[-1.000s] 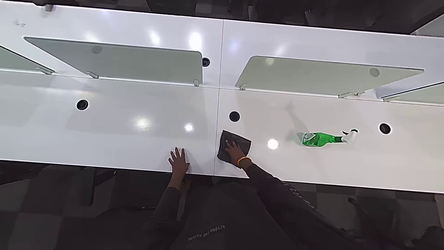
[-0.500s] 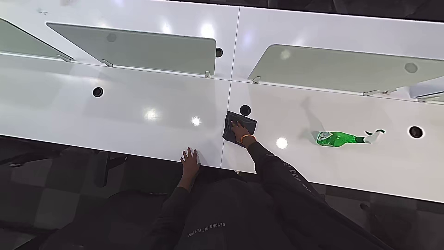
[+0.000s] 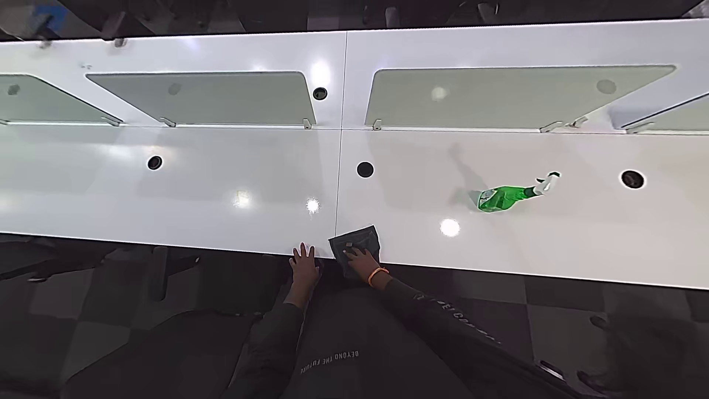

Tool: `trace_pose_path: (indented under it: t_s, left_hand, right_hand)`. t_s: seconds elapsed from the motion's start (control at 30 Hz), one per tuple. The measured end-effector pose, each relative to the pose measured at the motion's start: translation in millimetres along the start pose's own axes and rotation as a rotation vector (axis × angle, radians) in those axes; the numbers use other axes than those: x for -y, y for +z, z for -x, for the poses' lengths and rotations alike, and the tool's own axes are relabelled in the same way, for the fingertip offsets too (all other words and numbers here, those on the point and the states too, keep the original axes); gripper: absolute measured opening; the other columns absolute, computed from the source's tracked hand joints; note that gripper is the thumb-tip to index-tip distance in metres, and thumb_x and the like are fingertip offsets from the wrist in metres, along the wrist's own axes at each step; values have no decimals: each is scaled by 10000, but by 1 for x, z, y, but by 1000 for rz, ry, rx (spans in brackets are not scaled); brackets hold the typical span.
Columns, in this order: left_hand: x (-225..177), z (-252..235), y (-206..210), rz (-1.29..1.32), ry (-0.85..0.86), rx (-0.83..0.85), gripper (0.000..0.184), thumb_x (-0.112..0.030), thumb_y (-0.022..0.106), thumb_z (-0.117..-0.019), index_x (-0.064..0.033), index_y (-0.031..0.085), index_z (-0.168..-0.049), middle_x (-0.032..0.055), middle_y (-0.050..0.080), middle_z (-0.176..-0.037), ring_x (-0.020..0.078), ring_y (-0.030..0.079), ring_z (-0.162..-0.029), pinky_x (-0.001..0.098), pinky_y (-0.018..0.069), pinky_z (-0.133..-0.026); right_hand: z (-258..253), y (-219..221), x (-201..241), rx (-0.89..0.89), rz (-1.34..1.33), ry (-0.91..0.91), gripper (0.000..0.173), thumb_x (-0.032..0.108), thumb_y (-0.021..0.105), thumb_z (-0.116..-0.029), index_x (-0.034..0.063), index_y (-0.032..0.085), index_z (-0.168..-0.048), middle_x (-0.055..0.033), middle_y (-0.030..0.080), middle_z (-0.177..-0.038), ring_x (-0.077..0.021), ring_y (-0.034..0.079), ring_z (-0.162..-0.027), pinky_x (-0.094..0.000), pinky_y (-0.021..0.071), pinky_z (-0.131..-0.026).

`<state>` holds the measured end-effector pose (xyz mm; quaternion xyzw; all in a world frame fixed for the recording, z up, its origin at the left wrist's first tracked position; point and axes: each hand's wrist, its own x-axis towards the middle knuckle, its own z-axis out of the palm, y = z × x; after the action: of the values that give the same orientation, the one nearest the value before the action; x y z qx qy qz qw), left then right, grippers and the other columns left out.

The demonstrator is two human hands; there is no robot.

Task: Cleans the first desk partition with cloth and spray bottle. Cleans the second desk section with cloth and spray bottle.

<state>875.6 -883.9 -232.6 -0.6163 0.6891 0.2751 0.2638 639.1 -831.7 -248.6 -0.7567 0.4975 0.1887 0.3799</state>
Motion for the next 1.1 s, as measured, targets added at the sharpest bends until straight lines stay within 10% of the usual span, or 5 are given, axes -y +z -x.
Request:
trace_pose_path:
  t_s: [0.3,0.57,0.67,0.77,1.1]
  left_hand:
    - [-30,23,21,-15,1,3,838,-363,728,-901,-201,334,-1622,176,73,-1734,485,111,-1567,744,248,-1161]
    - [-29,30,23,7,-25,-16,829,-366,721,-900,-200,341,-1618,182,79,-1732,488,110,-1567,736,244,-1169]
    - [-25,28,22,6,-22,-25,824,-359,719,-901,-197,344,-1616,186,80,-1731,493,117,-1564,739,247,-1162]
    - [-25,28,18,2,-18,-12,816,-358,711,-915,-195,336,-1621,185,76,-1732,484,120,-1567,722,254,-1171]
    - [-21,10,3,-1,24,3,837,-360,706,-911,-193,313,-1631,197,49,-1732,502,111,-1562,734,258,-1158]
  right_hand:
    - [67,18,-64,-152,-319,219,417,89,667,-858,178,696,-1264,-88,679,-1316,-337,605,-1270,-609,524,-982]
    - [103,-50,-94,-498,-1209,-281,221,42,703,-889,-8,669,-1102,-63,717,-982,-102,678,-884,-314,582,-838]
    - [99,-57,-98,-584,-1348,-271,246,43,703,-905,-6,660,-1142,-73,729,-1013,-132,697,-902,-344,598,-831]
    - [82,-37,-114,-613,-974,179,455,150,697,-922,65,611,-1361,-134,657,-1318,-235,673,-1140,-411,556,-1002]
    - [52,-23,-89,-290,-240,383,831,165,788,-854,345,421,-1577,-86,157,-1737,-439,137,-1578,-749,290,-1139]
